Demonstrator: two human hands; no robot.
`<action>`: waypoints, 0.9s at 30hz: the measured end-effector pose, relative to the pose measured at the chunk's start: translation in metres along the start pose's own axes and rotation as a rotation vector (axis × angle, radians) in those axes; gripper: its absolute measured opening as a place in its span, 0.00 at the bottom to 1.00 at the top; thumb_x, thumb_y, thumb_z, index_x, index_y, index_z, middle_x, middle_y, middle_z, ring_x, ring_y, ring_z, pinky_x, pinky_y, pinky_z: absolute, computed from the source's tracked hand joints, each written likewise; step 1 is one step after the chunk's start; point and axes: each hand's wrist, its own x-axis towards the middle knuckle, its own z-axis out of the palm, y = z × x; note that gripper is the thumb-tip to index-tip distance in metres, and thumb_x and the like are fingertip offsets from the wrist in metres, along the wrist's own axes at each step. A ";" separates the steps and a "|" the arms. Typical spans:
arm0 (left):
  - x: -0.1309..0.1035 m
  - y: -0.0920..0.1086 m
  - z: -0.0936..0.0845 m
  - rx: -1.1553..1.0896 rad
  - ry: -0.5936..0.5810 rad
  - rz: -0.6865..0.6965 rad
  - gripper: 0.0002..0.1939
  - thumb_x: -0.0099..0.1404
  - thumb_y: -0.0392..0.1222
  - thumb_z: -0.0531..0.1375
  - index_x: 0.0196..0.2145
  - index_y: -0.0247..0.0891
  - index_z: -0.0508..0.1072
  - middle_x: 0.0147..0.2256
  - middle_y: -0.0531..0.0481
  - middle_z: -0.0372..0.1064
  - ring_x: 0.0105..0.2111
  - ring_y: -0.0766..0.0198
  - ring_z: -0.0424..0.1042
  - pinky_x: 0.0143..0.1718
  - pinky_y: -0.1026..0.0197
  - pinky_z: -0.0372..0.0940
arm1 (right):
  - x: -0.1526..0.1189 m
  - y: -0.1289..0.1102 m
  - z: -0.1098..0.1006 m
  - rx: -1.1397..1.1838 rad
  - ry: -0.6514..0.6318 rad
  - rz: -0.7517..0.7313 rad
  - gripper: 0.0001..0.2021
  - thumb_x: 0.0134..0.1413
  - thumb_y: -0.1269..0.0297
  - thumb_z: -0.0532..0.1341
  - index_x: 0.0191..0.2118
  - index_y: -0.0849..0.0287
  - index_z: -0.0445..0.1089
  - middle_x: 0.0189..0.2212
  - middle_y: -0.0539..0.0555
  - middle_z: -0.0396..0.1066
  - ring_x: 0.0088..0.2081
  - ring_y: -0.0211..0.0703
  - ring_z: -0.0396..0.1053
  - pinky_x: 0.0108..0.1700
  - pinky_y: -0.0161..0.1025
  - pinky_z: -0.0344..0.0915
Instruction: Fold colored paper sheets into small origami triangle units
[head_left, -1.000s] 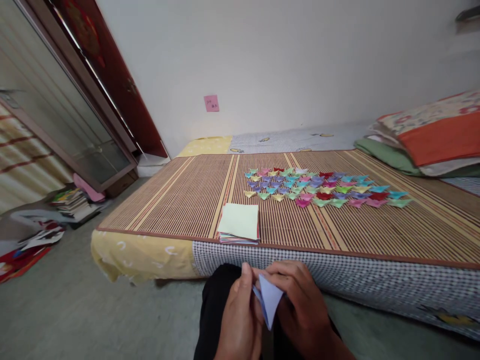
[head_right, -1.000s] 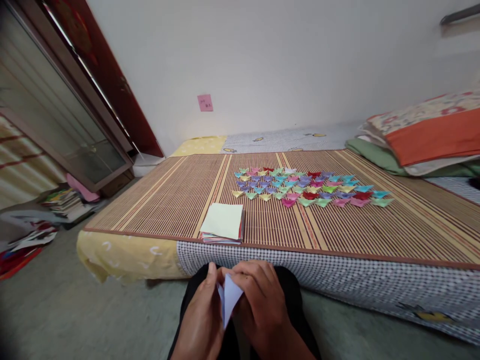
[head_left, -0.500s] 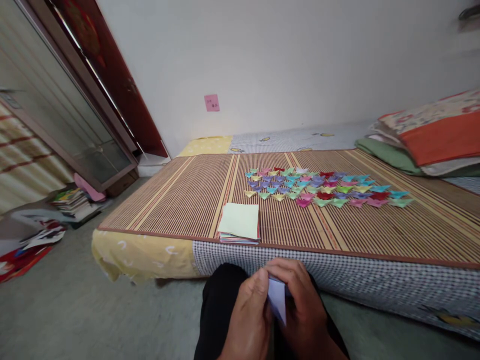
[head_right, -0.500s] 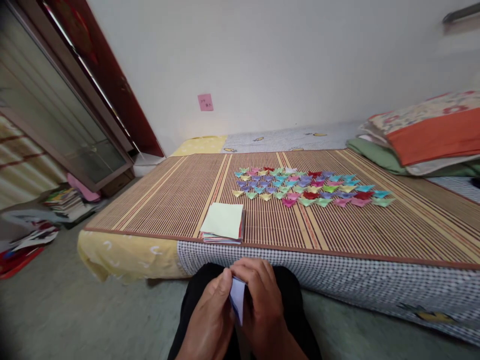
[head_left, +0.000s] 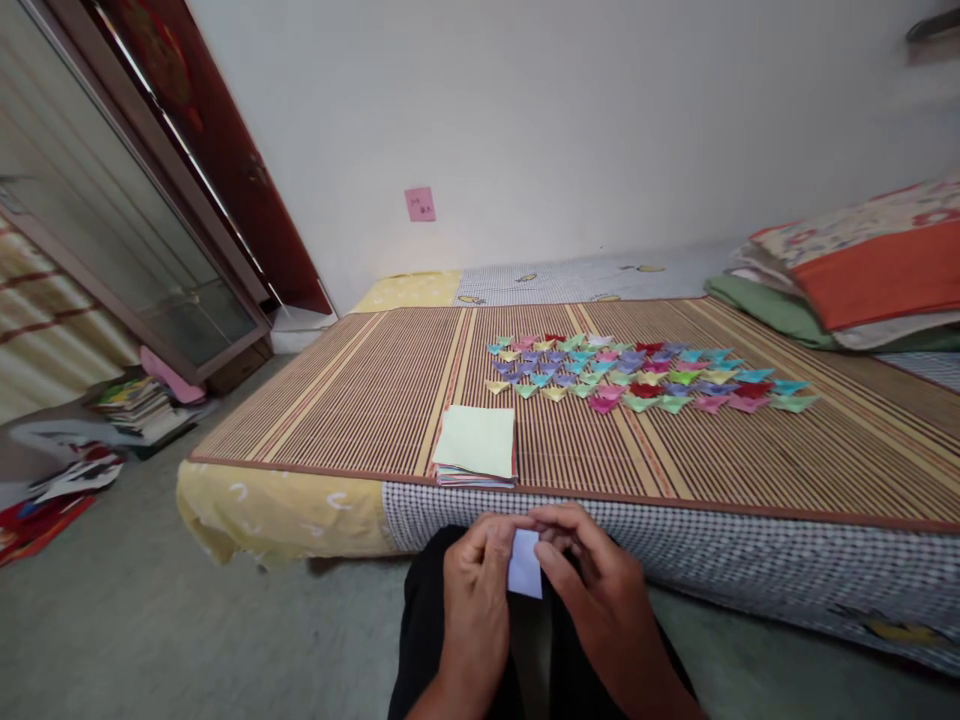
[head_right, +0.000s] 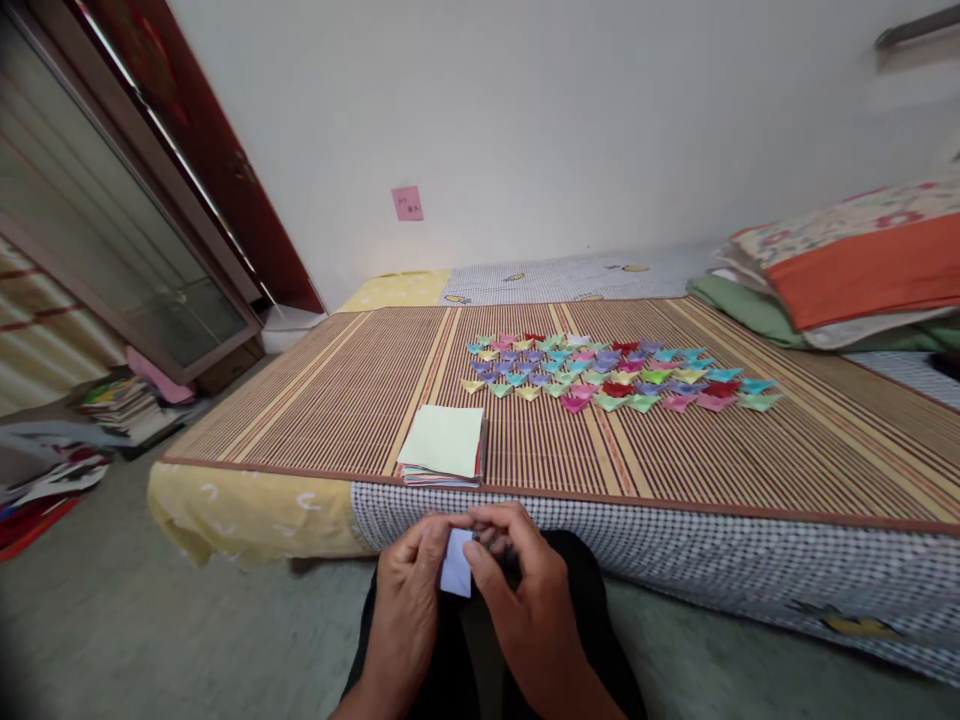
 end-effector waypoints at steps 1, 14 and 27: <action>0.000 0.000 0.000 0.032 0.006 0.042 0.20 0.71 0.53 0.58 0.39 0.35 0.83 0.33 0.46 0.73 0.33 0.59 0.69 0.37 0.61 0.65 | 0.001 0.001 0.001 0.061 -0.009 0.079 0.09 0.63 0.60 0.63 0.46 0.57 0.73 0.35 0.54 0.75 0.35 0.44 0.74 0.38 0.38 0.72; 0.019 0.019 0.003 -0.097 -0.070 -0.012 0.22 0.71 0.57 0.58 0.46 0.36 0.81 0.32 0.49 0.72 0.30 0.63 0.64 0.32 0.63 0.60 | 0.031 -0.003 0.000 0.448 -0.025 0.342 0.15 0.54 0.53 0.70 0.31 0.57 0.69 0.25 0.49 0.71 0.28 0.40 0.69 0.32 0.35 0.66; 0.017 0.020 0.008 -0.084 -0.103 0.018 0.14 0.63 0.48 0.67 0.28 0.34 0.79 0.27 0.52 0.66 0.29 0.64 0.62 0.32 0.63 0.58 | 0.021 -0.009 -0.013 0.246 -0.096 0.212 0.13 0.62 0.54 0.64 0.31 0.58 0.70 0.25 0.47 0.67 0.27 0.39 0.65 0.30 0.34 0.62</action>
